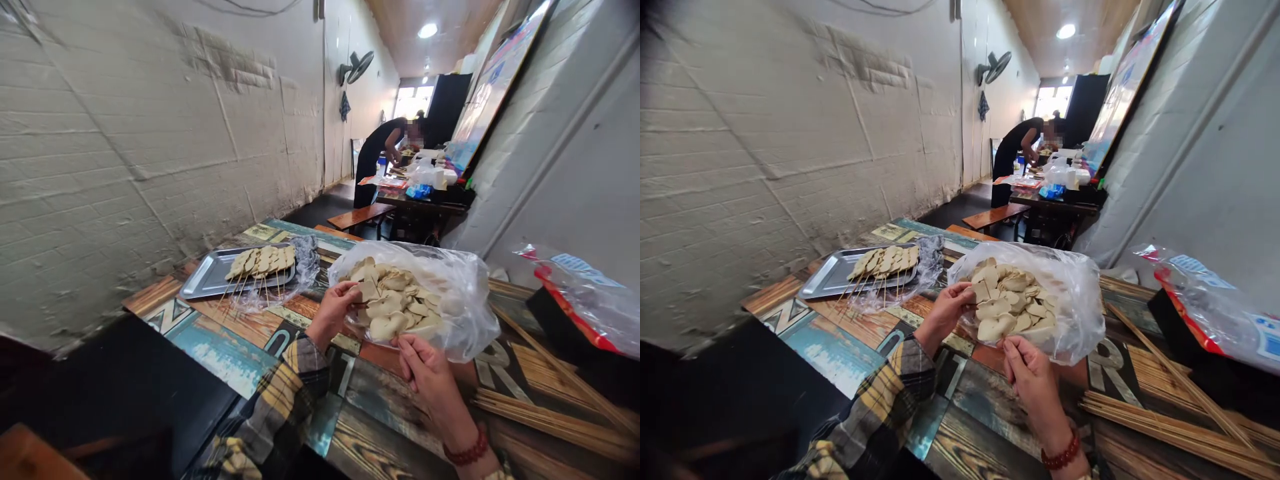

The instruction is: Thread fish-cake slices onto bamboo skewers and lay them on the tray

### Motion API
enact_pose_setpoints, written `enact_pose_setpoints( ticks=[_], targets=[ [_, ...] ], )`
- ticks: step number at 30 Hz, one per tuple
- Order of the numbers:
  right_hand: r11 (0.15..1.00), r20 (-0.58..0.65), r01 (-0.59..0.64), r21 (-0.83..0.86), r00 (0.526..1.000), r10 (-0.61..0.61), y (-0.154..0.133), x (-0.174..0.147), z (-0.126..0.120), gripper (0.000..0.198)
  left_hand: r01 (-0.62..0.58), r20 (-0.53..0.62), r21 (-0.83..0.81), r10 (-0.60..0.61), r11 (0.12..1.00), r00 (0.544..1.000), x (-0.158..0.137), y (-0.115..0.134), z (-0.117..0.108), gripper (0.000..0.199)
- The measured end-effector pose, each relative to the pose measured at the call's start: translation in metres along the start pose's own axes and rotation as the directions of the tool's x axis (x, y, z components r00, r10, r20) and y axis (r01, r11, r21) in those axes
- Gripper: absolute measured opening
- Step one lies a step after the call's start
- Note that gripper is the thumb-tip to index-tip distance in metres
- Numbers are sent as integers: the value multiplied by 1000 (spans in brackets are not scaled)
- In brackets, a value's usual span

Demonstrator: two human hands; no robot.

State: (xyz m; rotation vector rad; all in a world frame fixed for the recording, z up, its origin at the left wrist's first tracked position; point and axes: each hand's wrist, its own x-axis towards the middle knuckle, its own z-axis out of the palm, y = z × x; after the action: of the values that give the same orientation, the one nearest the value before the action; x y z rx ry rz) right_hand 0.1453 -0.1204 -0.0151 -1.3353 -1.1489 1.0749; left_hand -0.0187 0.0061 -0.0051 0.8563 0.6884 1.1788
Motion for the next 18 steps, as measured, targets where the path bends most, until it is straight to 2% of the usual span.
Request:
enact_pose_setpoints(
  ticks=[3, 7, 12, 18],
  targets=[
    [998, 72, -37, -42, 997, 40, 3, -4, 2, 40, -43, -52, 15, 44, 999, 998, -1, 6, -3, 38],
    [988, 96, -75, -135, 991, 89, 4, -8, 5, 40, -84, -90, 80, 91, 993, 992, -1, 13, -7, 30],
    [968, 100, -21, -248, 994, 47, 7, -8, 8, 39, -87, -90, 89, 95, 992, 991, -1, 16, -10, 27],
    [968, 100, -31, -251, 993, 58, 12, -9, 9, 40, -119, -121, 68, 126, 991, 985, 3, 16, -13, 29]
  ],
)
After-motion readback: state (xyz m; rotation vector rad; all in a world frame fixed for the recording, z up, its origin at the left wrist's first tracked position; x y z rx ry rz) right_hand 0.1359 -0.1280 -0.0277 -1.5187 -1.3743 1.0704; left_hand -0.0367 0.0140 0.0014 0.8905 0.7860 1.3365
